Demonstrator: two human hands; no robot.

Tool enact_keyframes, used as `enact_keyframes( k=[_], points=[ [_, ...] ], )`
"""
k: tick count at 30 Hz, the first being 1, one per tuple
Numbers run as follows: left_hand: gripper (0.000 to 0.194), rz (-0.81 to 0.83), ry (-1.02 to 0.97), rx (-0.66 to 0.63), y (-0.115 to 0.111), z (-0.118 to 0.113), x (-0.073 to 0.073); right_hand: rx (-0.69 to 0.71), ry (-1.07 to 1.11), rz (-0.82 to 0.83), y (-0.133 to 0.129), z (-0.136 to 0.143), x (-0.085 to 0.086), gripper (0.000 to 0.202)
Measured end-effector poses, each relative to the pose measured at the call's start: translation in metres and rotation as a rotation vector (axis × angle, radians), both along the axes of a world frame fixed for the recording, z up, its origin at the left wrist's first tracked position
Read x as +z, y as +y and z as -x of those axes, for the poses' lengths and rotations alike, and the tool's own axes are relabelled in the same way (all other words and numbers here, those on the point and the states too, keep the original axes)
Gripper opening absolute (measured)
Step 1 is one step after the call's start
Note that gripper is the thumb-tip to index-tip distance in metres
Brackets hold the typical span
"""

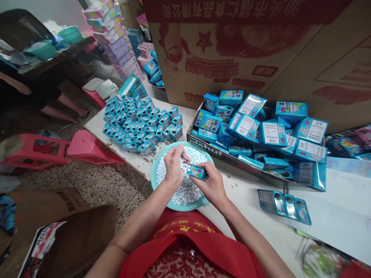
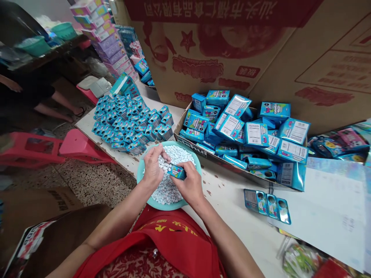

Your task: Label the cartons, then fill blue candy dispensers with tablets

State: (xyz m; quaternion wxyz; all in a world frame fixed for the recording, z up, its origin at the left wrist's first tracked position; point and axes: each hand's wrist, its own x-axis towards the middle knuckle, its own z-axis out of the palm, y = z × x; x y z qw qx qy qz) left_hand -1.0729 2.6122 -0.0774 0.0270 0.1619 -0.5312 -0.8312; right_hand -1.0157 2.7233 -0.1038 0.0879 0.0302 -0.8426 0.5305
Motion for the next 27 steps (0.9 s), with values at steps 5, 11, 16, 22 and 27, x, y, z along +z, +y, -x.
enact_keyframes(
  k=[5, 11, 16, 22, 27],
  points=[
    [0.034, -0.014, -0.024, 0.011, 0.000, 0.002, -0.001, -0.003, -0.003, 0.021, 0.001, 0.000, -0.001, 0.021],
    [0.034, -0.012, -0.033, -0.011, 0.002, 0.002, -0.003, -0.017, -0.020, 0.063, 0.005, -0.002, -0.003, 0.021],
    [0.032, 0.033, -0.013, -0.049, 0.005, 0.004, -0.005, -0.004, -0.053, 0.099, 0.007, 0.001, -0.005, 0.023],
    [0.027, 0.185, 0.029, -0.018, 0.010, 0.002, -0.005, -0.005, -0.003, 0.102, 0.003, 0.003, 0.006, 0.022],
    [0.028, 0.183, 0.060, -0.003, 0.009, 0.003, 0.000, 0.003, 0.034, 0.100, 0.000, 0.005, 0.011, 0.021]
  ],
)
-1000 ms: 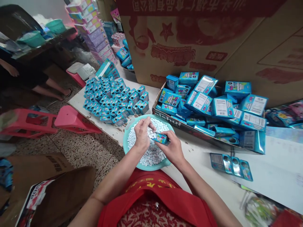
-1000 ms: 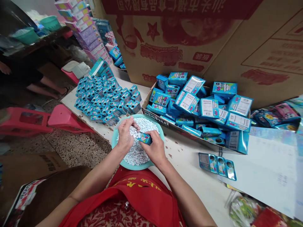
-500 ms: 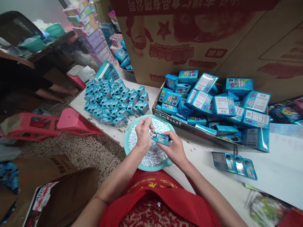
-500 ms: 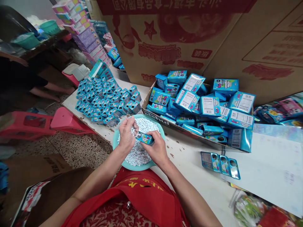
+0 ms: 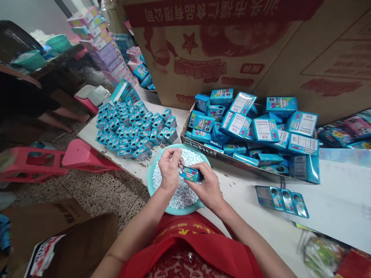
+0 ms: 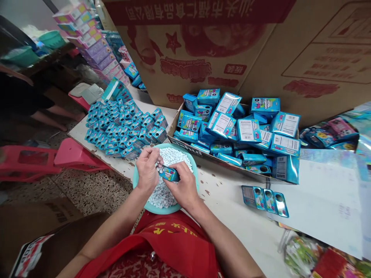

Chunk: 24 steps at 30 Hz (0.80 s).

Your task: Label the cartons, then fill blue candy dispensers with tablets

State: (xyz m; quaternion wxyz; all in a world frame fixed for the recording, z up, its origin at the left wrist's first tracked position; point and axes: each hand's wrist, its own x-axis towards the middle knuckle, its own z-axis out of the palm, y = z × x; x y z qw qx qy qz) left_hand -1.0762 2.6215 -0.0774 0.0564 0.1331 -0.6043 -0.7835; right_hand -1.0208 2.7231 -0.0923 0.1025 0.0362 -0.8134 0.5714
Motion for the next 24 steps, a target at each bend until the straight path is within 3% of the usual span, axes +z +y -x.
enact_keyframes(
  k=[7, 14, 20, 24],
  points=[
    [0.033, -0.123, -0.091, -0.024, 0.000, 0.005, -0.003, -0.023, -0.108, 0.092, 0.004, 0.000, -0.019, 0.022],
    [0.032, -0.258, -0.116, -0.042, -0.006, 0.004, 0.010, -0.098, -0.297, 0.501, 0.026, -0.012, -0.040, 0.042],
    [0.032, -0.270, -0.153, -0.050, 0.000, 0.003, 0.004, -0.108, -0.287, 0.496, 0.030, -0.013, -0.043, 0.042],
    [0.028, -0.208, -0.104, -0.074, 0.008, -0.004, 0.004, -0.104, -0.258, 0.403, 0.027, -0.014, -0.038, 0.038]
  ],
)
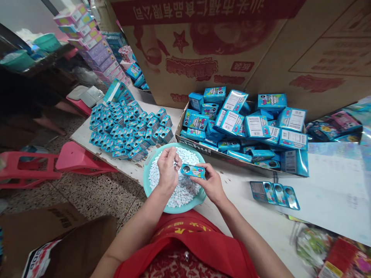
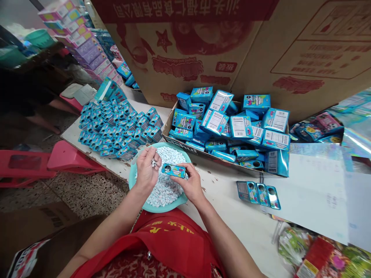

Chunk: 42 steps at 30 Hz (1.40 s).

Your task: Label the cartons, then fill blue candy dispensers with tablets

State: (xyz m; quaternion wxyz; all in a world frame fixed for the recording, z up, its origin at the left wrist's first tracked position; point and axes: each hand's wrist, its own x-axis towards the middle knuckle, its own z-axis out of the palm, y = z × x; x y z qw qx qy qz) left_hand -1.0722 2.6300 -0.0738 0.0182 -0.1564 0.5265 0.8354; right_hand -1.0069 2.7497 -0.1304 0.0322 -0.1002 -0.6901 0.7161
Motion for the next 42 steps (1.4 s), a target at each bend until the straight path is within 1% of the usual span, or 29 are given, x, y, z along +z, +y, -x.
enact_keyframes(
  k=[5, 10, 12, 14, 16, 17, 18, 19, 20, 23, 25, 26, 28, 31, 33, 34, 36, 38, 40, 42],
  points=[
    [0.025, 0.176, 0.119, 0.063, 0.006, -0.004, -0.007, 0.014, 0.042, -0.118, -0.005, 0.003, 0.008, 0.032],
    [0.027, 0.221, 0.140, 0.077, 0.006, -0.001, -0.014, 0.007, 0.073, -0.165, -0.009, 0.007, 0.007, 0.032],
    [0.027, 0.208, 0.120, 0.072, 0.007, 0.001, -0.015, 0.000, 0.059, -0.151, -0.010, 0.008, 0.006, 0.033],
    [0.028, 0.177, 0.089, 0.066, 0.005, 0.005, -0.017, -0.005, 0.031, -0.101, -0.007, 0.005, 0.005, 0.035],
    [0.029, 0.158, 0.056, 0.064, -0.003, 0.011, -0.022, -0.012, 0.012, -0.024, 0.003, -0.001, 0.006, 0.037],
    [0.030, 0.177, 0.038, 0.053, -0.010, 0.014, -0.028, -0.022, 0.011, 0.016, 0.010, -0.006, 0.006, 0.038],
    [0.029, 0.234, 0.020, 0.030, -0.019, 0.017, -0.034, -0.042, 0.013, 0.052, 0.020, -0.012, 0.006, 0.039],
    [0.028, 0.336, 0.007, -0.016, -0.028, 0.020, -0.043, -0.074, 0.014, 0.079, 0.031, -0.018, 0.005, 0.040],
    [0.026, 0.494, 0.003, -0.080, -0.038, 0.022, -0.053, -0.118, 0.012, 0.091, 0.042, -0.025, 0.003, 0.040],
    [0.018, 1.120, 0.102, -0.331, -0.062, 0.023, -0.082, -0.274, -0.028, 0.034, 0.076, -0.045, -0.012, 0.041],
    [0.026, 1.439, 0.154, -0.456, -0.066, 0.019, -0.095, -0.366, -0.060, -0.055, 0.094, -0.056, -0.030, 0.042],
    [0.033, 1.553, 0.154, -0.504, -0.064, 0.016, -0.099, -0.409, -0.072, -0.099, 0.101, -0.061, -0.041, 0.043],
    [0.043, 1.700, 0.119, -0.594, -0.055, 0.010, -0.102, -0.504, -0.108, -0.186, 0.111, -0.069, -0.064, 0.045],
    [0.053, 1.785, 0.066, -0.704, -0.040, 0.003, -0.101, -0.656, -0.174, -0.295, 0.118, -0.080, -0.094, 0.051],
    [0.057, 1.807, 0.053, -0.746, -0.033, 0.001, -0.100, -0.744, -0.203, -0.340, 0.119, -0.087, -0.106, 0.053],
    [0.059, 1.813, 0.048, -0.758, -0.031, 0.001, -0.100, -0.776, -0.209, -0.368, 0.118, -0.090, -0.108, 0.053],
    [0.062, 1.811, 0.030, -0.776, -0.029, 0.001, -0.100, -0.809, -0.205, -0.506, 0.115, -0.095, -0.107, 0.053],
    [0.062, 1.784, -0.007, -0.801, -0.028, 0.003, -0.100, -0.806, -0.161, -0.722, 0.111, -0.094, -0.098, 0.053],
    [0.061, 1.742, -0.051, -0.834, -0.027, 0.004, -0.098, -0.792, -0.072, -0.923, 0.110, -0.085, -0.080, 0.052],
    [0.059, 1.694, -0.089, -0.865, -0.026, 0.006, -0.097, -0.793, 0.038, -1.029, 0.116, -0.066, -0.056, 0.046]
  ],
)
